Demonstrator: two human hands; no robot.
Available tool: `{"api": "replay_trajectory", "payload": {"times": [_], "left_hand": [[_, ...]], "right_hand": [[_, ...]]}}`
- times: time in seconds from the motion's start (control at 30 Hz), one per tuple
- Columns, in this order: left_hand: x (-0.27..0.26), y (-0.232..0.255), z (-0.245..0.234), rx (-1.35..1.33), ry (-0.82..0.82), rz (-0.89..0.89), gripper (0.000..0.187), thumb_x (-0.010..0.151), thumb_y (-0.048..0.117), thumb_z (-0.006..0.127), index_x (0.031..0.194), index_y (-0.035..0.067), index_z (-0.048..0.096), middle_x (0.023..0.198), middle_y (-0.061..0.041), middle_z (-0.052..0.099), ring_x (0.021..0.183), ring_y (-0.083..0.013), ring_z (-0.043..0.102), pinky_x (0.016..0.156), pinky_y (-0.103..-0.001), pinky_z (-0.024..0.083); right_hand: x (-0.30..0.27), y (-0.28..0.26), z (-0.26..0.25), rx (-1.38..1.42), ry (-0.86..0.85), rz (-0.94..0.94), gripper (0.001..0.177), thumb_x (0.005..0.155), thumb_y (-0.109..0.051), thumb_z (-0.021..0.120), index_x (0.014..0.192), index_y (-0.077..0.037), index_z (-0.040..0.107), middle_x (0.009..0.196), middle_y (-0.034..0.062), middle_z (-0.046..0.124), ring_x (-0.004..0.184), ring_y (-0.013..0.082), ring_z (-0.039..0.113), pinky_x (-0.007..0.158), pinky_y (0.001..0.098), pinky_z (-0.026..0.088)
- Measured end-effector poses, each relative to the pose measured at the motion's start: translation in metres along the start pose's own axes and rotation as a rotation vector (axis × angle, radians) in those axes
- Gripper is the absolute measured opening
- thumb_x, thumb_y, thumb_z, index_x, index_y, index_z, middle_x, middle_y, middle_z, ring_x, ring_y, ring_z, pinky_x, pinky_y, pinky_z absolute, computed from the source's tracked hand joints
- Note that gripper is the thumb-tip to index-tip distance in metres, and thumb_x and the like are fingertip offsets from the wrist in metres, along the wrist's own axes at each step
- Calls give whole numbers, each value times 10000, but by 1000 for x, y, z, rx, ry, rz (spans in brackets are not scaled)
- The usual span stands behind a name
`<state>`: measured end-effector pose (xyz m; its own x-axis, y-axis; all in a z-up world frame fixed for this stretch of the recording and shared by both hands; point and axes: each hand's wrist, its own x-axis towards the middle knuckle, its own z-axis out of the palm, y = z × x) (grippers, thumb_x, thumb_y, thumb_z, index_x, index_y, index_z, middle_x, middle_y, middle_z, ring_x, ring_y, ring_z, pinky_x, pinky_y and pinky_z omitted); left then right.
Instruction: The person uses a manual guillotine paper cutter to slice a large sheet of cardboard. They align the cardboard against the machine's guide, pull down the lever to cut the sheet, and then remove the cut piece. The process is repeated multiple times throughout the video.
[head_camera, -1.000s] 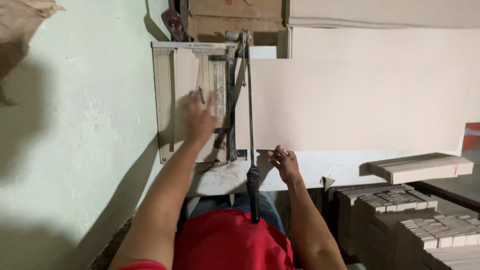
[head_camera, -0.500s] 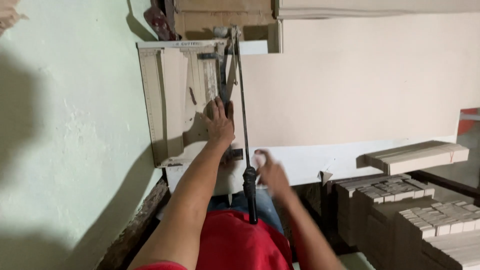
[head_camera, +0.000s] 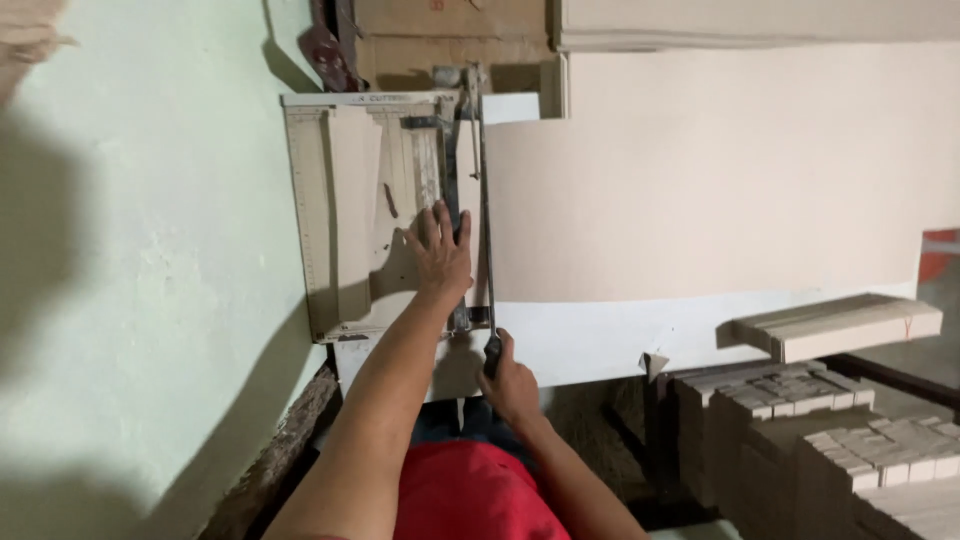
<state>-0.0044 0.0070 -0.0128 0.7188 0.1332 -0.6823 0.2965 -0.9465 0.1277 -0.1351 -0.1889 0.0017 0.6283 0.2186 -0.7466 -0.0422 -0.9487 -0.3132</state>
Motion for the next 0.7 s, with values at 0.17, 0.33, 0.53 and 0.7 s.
{"api": "replay_trajectory", "payload": {"times": [0.17, 0.33, 0.53, 0.7], "left_hand": [[-23, 5, 13, 174, 193, 215, 869, 816, 341, 827, 1461, 212, 260, 1527, -132, 78, 1393, -388, 25, 1080, -685, 81], [-41, -10, 31, 429, 396, 519, 395, 875, 291, 741, 1068, 220, 404, 1134, -50, 339, 1057, -286, 289, 910, -511, 232], [-60, -51, 38, 599, 593, 852, 313, 870, 173, 662, 598, 287, 556, 601, 49, 578, 573, -157, 502, 672, -347, 393], [-47, -119, 46, 678, 230, 795, 237, 825, 120, 673, 618, 237, 677, 546, 15, 597, 492, -208, 520, 563, -454, 432]], "right_hand": [[-94, -78, -152, 386, -216, 93, 915, 876, -676, 556, 1606, -266, 189, 1027, 292, 760, 1051, 489, 718, 904, 591, 535], [-77, -46, -145, 661, -288, 87, 862, 913, -681, 431, 1628, -238, 241, 939, 235, 769, 817, 366, 745, 700, 447, 587], [3, 52, -84, 969, -139, 293, 612, 986, -610, 555, 1409, -168, 558, 966, 248, 763, 825, 346, 766, 726, 437, 622], [48, 104, -59, 1064, 51, 359, 705, 981, -595, 646, 1430, -68, 517, 1073, 290, 718, 903, 385, 733, 803, 527, 594]]}}
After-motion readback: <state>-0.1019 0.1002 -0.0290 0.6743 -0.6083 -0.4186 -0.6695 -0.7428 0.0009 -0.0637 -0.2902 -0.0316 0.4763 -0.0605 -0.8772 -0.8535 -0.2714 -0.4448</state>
